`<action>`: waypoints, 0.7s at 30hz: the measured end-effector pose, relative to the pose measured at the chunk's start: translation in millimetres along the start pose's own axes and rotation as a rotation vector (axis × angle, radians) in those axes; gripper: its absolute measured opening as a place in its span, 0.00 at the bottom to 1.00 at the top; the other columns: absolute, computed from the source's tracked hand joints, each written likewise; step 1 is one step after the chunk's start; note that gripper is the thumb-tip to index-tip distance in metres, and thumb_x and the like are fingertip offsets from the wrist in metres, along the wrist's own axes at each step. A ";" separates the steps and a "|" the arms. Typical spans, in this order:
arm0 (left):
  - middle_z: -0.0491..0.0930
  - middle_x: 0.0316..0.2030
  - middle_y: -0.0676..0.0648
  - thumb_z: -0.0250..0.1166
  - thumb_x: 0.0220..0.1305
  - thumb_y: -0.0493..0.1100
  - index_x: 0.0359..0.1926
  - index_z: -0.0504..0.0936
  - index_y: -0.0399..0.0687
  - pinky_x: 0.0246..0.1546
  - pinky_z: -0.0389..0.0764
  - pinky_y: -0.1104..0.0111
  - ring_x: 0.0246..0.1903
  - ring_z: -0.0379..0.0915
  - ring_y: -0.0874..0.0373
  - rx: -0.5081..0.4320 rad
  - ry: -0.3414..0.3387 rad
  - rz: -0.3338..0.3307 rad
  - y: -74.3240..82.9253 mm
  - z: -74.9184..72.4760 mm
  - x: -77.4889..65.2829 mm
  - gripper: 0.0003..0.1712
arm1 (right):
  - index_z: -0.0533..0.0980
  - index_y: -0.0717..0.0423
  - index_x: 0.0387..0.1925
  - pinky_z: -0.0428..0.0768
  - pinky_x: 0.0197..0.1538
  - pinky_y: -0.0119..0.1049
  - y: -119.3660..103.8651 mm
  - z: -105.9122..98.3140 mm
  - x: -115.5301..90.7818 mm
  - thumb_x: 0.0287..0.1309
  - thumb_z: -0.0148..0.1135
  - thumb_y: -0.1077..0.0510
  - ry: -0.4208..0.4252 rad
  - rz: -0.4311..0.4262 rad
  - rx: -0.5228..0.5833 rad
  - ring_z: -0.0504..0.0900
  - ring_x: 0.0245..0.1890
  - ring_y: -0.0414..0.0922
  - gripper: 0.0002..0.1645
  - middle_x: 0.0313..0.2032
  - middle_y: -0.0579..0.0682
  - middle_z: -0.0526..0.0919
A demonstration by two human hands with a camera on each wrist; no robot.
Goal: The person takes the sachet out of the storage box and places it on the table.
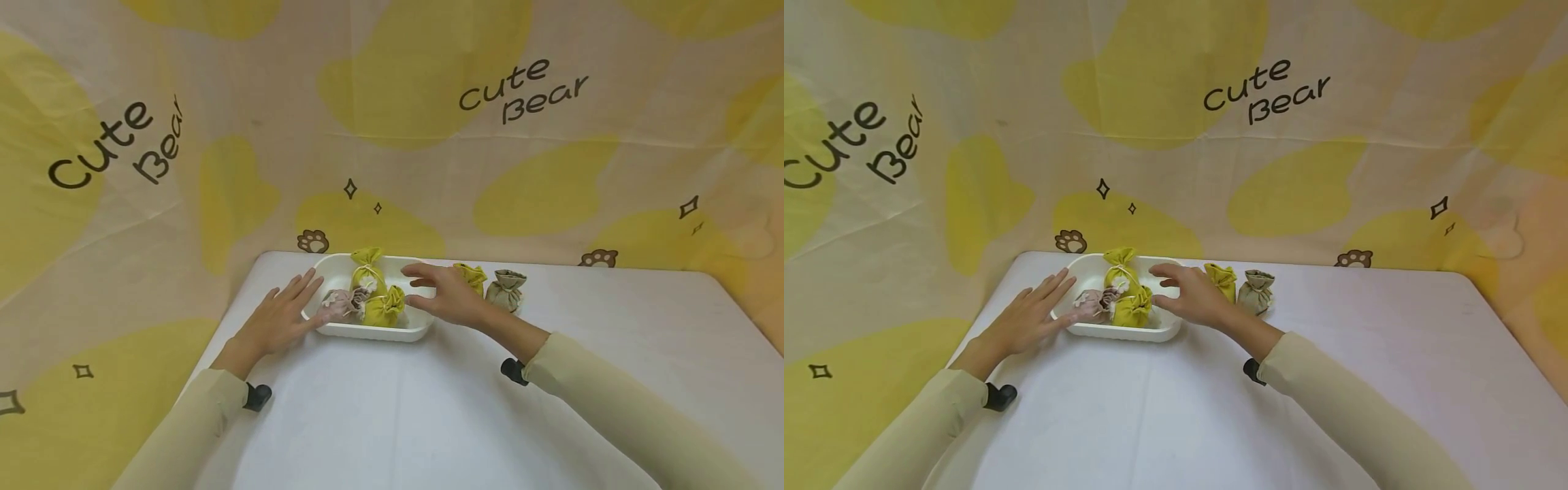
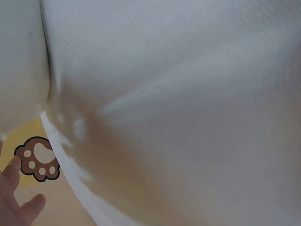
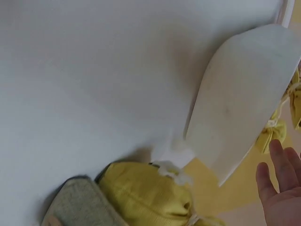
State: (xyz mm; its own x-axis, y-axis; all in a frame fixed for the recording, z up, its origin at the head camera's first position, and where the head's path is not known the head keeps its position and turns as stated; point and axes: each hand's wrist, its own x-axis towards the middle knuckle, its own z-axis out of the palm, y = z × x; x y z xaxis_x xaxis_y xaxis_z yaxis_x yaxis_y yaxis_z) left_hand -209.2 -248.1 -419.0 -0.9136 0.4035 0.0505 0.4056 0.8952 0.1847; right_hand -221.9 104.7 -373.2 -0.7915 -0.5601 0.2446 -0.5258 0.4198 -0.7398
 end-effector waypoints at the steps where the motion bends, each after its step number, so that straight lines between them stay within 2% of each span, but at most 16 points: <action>1: 0.40 0.79 0.49 0.46 0.70 0.72 0.79 0.50 0.53 0.69 0.49 0.37 0.76 0.42 0.42 0.001 0.002 -0.001 0.1 0.0 0.1 0.48 | 0.73 0.65 0.63 0.77 0.60 0.51 -1.2 2.6 0.7 0.60 0.69 0.61 -0.008 -0.003 0.009 0.81 0.57 0.57 0.30 0.62 0.61 0.76; 8: 0.40 0.79 0.49 0.45 0.69 0.73 0.79 0.49 0.52 0.69 0.49 0.37 0.76 0.42 0.42 0.006 -0.001 -0.007 0.8 -0.2 0.0 0.48 | 0.71 0.61 0.66 0.75 0.63 0.47 -8.2 16.2 4.9 0.55 0.75 0.56 -0.068 0.018 0.032 0.80 0.59 0.54 0.38 0.65 0.56 0.75; 11: 0.40 0.79 0.49 0.45 0.70 0.73 0.79 0.49 0.52 0.69 0.49 0.37 0.76 0.42 0.42 0.010 0.000 -0.006 1.5 -0.4 0.6 0.48 | 0.71 0.62 0.66 0.73 0.64 0.45 -9.3 19.4 5.7 0.53 0.76 0.58 -0.079 0.027 0.042 0.78 0.60 0.56 0.40 0.65 0.55 0.75; 16: 0.40 0.79 0.49 0.45 0.70 0.72 0.79 0.49 0.53 0.69 0.49 0.37 0.76 0.42 0.42 0.001 0.001 -0.005 2.0 -1.7 0.6 0.47 | 0.72 0.63 0.64 0.74 0.64 0.44 -9.7 23.8 7.2 0.54 0.75 0.61 -0.074 0.028 0.034 0.78 0.59 0.56 0.36 0.63 0.57 0.76; 21: 0.40 0.79 0.49 0.46 0.70 0.73 0.79 0.49 0.52 0.69 0.48 0.37 0.76 0.41 0.41 -0.002 -0.005 -0.007 1.8 -0.8 0.2 0.48 | 0.75 0.67 0.60 0.74 0.63 0.41 -9.1 27.6 8.8 0.56 0.73 0.63 -0.067 -0.022 0.019 0.78 0.61 0.55 0.30 0.61 0.61 0.78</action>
State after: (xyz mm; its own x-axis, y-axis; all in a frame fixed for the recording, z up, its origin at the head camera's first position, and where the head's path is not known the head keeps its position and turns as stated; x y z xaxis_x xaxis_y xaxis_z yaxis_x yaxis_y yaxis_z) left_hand -208.7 -246.6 -417.9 -0.9162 0.3982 0.0442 0.3992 0.8977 0.1866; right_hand -215.5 76.3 -381.6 -0.7569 -0.6158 0.2187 -0.5361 0.3937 -0.7468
